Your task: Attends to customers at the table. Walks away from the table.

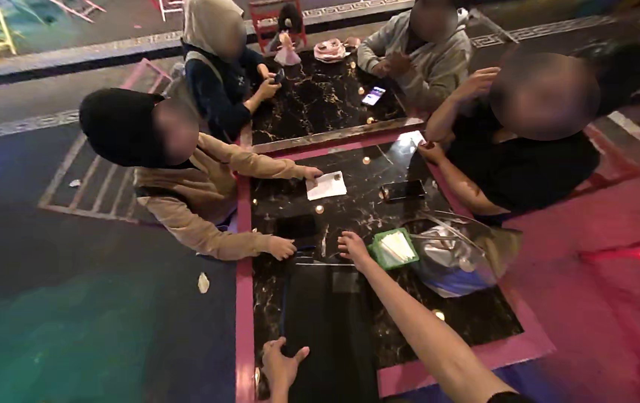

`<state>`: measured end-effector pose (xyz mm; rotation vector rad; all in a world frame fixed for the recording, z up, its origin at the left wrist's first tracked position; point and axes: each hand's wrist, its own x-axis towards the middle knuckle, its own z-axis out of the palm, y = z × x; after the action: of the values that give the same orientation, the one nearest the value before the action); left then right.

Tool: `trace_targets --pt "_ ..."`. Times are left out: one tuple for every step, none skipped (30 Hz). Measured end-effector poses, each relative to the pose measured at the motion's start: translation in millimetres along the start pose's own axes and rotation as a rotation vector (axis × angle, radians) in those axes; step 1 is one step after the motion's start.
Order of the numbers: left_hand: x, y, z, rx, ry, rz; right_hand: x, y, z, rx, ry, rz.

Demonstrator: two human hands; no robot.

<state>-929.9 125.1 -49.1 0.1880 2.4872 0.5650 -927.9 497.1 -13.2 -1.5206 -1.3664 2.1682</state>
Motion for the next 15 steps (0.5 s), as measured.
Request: trace_targets --pt "-5 -2 1 -0.027 -0.004 -0.011 0 2 1 -0.008 -0.003 0.008" --pt "-12 -4 1 -0.070 -0.011 -0.023 0 5 2 -0.017 -0.008 0.018" --pt "-19 -5 0 -0.114 -0.026 -0.036 2 5 4 -0.031 -0.009 0.021" --pt "-28 -6 -1 -0.160 -0.047 -0.044 4 5 6 -0.051 -0.007 0.016" --pt "-36 -7 -2 -0.205 -0.068 -0.043 6 6 7 -0.083 -0.002 0.006" --pt "-44 -11 -1 -0.249 -0.071 -0.026 10 7 8 -0.134 0.007 -0.018" --pt "-50 -18 2 -0.294 -0.067 0.006 13 9 10 -0.197 0.019 -0.055" --pt "-55 -27 6 -0.345 -0.061 0.041 16 12 12 -0.282 0.025 -0.103" --pt "-59 -33 9 -0.402 -0.067 0.051 18 15 15 -0.387 0.022 -0.157" --pt "-61 -38 12 -0.466 -0.078 0.038 21 16 19 -0.504 -0.001 -0.218" --pt "-64 -40 14 -0.533 -0.074 0.007 23 18 24 -0.618 -0.041 -0.286" --pt "-66 -43 19 -0.605 -0.045 -0.024 26 21 31 -0.726 -0.089 -0.356" --pt "-67 -45 22 -0.663 -0.013 -0.048 27 24 39 -0.827 -0.138 -0.419" --pt "-67 -45 23 -0.711 0.014 -0.065 29 26 49 -0.913 -0.174 -0.463" --pt "-67 -44 22 -0.737 0.013 -0.085 29 28 58 -0.988 -0.181 -0.488"
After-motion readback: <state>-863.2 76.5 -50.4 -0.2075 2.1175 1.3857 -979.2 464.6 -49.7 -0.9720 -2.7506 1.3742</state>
